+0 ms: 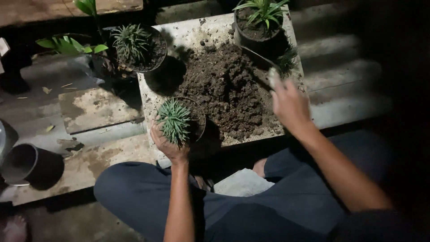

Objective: A person is planting a succulent into a small plastic pot using a hand trowel and soil.

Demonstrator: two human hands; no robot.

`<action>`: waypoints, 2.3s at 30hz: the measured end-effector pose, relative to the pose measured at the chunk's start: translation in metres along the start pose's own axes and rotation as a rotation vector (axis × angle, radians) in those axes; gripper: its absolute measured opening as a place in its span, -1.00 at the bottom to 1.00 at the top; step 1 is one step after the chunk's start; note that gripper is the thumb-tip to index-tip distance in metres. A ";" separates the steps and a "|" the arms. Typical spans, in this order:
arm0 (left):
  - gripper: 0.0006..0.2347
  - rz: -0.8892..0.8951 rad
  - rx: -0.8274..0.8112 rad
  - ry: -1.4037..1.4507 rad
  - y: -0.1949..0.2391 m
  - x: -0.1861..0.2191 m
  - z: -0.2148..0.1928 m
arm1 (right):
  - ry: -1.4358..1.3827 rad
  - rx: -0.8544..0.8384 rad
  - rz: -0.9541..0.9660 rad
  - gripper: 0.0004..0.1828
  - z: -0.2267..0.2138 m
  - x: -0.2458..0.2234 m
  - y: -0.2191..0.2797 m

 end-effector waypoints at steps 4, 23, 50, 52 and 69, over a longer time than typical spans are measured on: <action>-0.50 0.012 -0.008 -0.015 0.008 -0.013 0.003 | 0.013 -0.105 -0.031 -0.33 0.033 -0.032 -0.055; -0.60 0.000 -0.005 0.034 -0.001 0.003 0.001 | -0.002 -0.235 -0.091 -0.48 0.098 0.027 -0.012; -0.67 0.060 -0.006 -0.010 0.002 0.001 0.003 | 0.052 -0.158 0.123 -0.42 0.042 0.041 0.025; -0.65 0.002 -0.004 0.040 0.001 0.002 0.000 | 0.126 -0.163 0.043 -0.38 0.065 0.050 0.029; -0.60 0.021 -0.003 0.031 0.004 0.003 0.000 | -0.089 -0.264 0.166 -0.42 0.057 0.016 0.091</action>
Point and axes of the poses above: each hand's wrist, its own y-axis away from the middle knuckle, its own z-axis out of the palm, x = y × z, the point moved 9 cm from there along -y, towards the middle knuckle, and after that the axes turned 2 degrees about x, right-handed, at the moved point
